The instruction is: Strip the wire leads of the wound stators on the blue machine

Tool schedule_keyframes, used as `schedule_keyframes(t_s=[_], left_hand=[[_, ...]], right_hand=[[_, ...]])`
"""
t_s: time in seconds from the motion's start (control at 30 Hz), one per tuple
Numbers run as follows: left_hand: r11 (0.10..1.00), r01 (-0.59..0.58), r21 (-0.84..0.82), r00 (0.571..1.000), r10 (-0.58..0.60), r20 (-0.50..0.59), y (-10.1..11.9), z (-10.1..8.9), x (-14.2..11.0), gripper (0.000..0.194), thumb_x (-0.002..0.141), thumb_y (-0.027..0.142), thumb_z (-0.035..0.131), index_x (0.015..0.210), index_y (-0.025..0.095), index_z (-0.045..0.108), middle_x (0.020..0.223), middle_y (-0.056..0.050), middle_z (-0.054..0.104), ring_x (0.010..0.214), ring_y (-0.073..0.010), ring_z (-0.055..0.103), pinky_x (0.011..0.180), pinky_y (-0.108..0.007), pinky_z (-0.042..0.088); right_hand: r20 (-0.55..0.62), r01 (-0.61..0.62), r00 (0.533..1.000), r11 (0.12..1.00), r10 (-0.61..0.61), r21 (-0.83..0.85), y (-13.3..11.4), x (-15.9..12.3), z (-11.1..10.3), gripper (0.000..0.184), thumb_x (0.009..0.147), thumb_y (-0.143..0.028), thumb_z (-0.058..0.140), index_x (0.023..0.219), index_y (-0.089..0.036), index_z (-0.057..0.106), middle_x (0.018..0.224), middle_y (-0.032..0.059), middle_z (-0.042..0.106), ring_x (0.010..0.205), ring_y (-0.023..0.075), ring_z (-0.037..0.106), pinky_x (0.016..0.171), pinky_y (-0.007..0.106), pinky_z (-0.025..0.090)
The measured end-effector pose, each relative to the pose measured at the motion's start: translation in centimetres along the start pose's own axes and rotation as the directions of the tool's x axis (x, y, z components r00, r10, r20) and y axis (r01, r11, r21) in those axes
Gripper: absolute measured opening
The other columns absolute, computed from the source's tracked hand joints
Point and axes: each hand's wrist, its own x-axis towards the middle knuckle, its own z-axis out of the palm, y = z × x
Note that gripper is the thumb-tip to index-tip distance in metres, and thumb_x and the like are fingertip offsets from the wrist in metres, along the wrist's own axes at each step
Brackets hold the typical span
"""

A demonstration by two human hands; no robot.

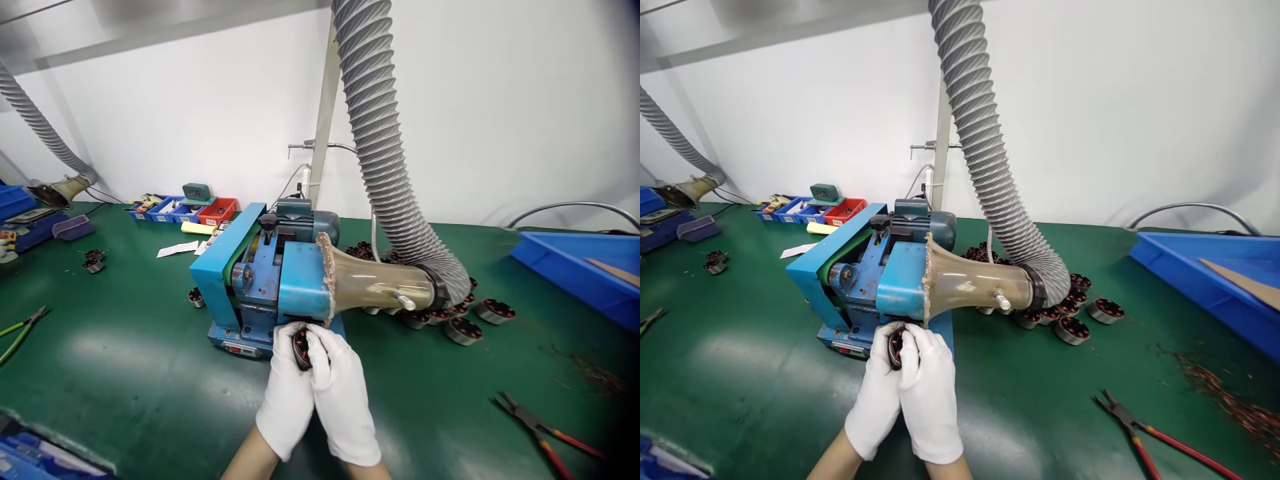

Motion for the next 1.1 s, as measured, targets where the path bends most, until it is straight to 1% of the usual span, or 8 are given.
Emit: schedule_keyframes(t_s=[0.27, 0.4, 0.6, 0.83, 0.9, 0.97, 1.03, 1.1], left_hand=[[0.996, -0.070, 0.057, 0.998, 0.070, -0.002, -1.2, -0.9, -2.4, 0.028, 0.079, 0.023, 0.051, 0.106, 0.021, 0.046, 0.109, -0.009, 0.055, 0.104, -0.0231, 0.053, 0.092, -0.038, 0.041], [1.000, 0.004, 0.021, 1.000, -0.004, 0.011, -0.9, -0.7, -1.2, 0.028, 0.078, 0.023, 0.053, 0.106, 0.021, 0.046, 0.109, -0.008, 0.056, 0.101, -0.0208, 0.054, 0.090, -0.036, 0.042], [1.000, -0.006, -0.015, 1.000, 0.006, 0.022, -0.5, -0.2, 0.4, 0.030, 0.076, 0.017, 0.055, 0.104, 0.021, 0.046, 0.107, -0.007, 0.055, 0.099, -0.0189, 0.055, 0.089, -0.034, 0.043], [1.000, 0.028, -0.012, 0.993, -0.026, 0.116, 0.7, -1.6, -2.5, 0.030, 0.077, 0.020, 0.053, 0.107, 0.020, 0.045, 0.105, -0.008, 0.056, 0.097, -0.0202, 0.056, 0.088, -0.035, 0.045], [0.999, -0.045, -0.008, 0.982, 0.046, 0.184, 0.9, -2.7, -3.7, 0.040, 0.075, 0.020, 0.058, 0.111, 0.020, 0.043, 0.110, -0.009, 0.053, 0.103, -0.0223, 0.054, 0.091, -0.035, 0.044], [0.993, -0.117, 0.019, 0.966, 0.109, 0.233, 1.1, -3.9, -4.5, 0.053, 0.070, 0.019, 0.062, 0.118, 0.020, 0.039, 0.120, -0.011, 0.047, 0.112, -0.0251, 0.050, 0.096, -0.037, 0.041], [0.980, -0.174, 0.095, 0.958, 0.146, 0.248, 1.1, -4.7, -4.9, 0.060, 0.068, 0.017, 0.065, 0.122, 0.021, 0.039, 0.125, -0.012, 0.043, 0.116, -0.0269, 0.047, 0.099, -0.038, 0.040], [0.951, -0.246, 0.185, 0.946, 0.194, 0.259, 1.0, -5.1, -5.0, 0.060, 0.066, 0.016, 0.067, 0.120, 0.023, 0.043, 0.122, -0.011, 0.045, 0.115, -0.0276, 0.048, 0.097, -0.038, 0.042]], right_hand=[[0.006, 0.099, 0.995, 0.995, -0.099, 0.007, 0.3, -2.3, -0.2, 0.026, 0.086, -0.026, 0.038, 0.091, -0.018, 0.062, 0.084, 0.0086, 0.066, 0.074, 0.0209, 0.061, 0.067, 0.034, 0.049], [0.001, 0.050, 0.999, 0.998, -0.050, -0.029, 0.2, -1.2, 0.0, 0.027, 0.086, -0.026, 0.037, 0.088, -0.018, 0.063, 0.084, 0.0082, 0.067, 0.076, 0.0215, 0.060, 0.073, 0.036, 0.048], [0.005, -0.013, 1.000, 1.000, 0.012, 0.025, -0.1, 0.5, 0.1, 0.030, 0.085, -0.027, 0.036, 0.086, -0.016, 0.064, 0.085, 0.0094, 0.068, 0.078, 0.0220, 0.061, 0.075, 0.036, 0.047], [0.010, -0.044, 0.999, 0.985, 0.043, 0.167, -0.2, -2.4, -0.8, 0.025, 0.083, -0.031, 0.043, 0.083, -0.018, 0.065, 0.084, 0.0091, 0.068, 0.077, 0.0231, 0.063, 0.073, 0.037, 0.049], [0.018, -0.064, 0.998, 0.942, 0.062, 0.329, -0.3, -3.7, -1.4, 0.023, 0.082, -0.032, 0.047, 0.088, -0.020, 0.065, 0.091, 0.0087, 0.069, 0.083, 0.0230, 0.063, 0.076, 0.035, 0.050], [0.057, -0.179, 0.983, 0.846, 0.174, 0.503, -0.5, -4.5, -2.1, 0.027, 0.083, -0.035, 0.049, 0.098, -0.020, 0.065, 0.100, 0.0094, 0.068, 0.091, 0.0232, 0.063, 0.080, 0.033, 0.050], [0.169, -0.323, 0.945, 0.719, 0.280, 0.616, -0.7, -4.5, -2.6, 0.033, 0.082, -0.039, 0.051, 0.104, -0.018, 0.064, 0.101, 0.0105, 0.068, 0.093, 0.0240, 0.063, 0.081, 0.035, 0.050], [0.282, -0.394, 0.919, 0.638, 0.276, 0.661, -1.1, -4.1, -2.9, 0.030, 0.075, -0.041, 0.060, 0.092, -0.018, 0.070, 0.090, 0.0093, 0.070, 0.086, 0.0244, 0.064, 0.077, 0.034, 0.051]])
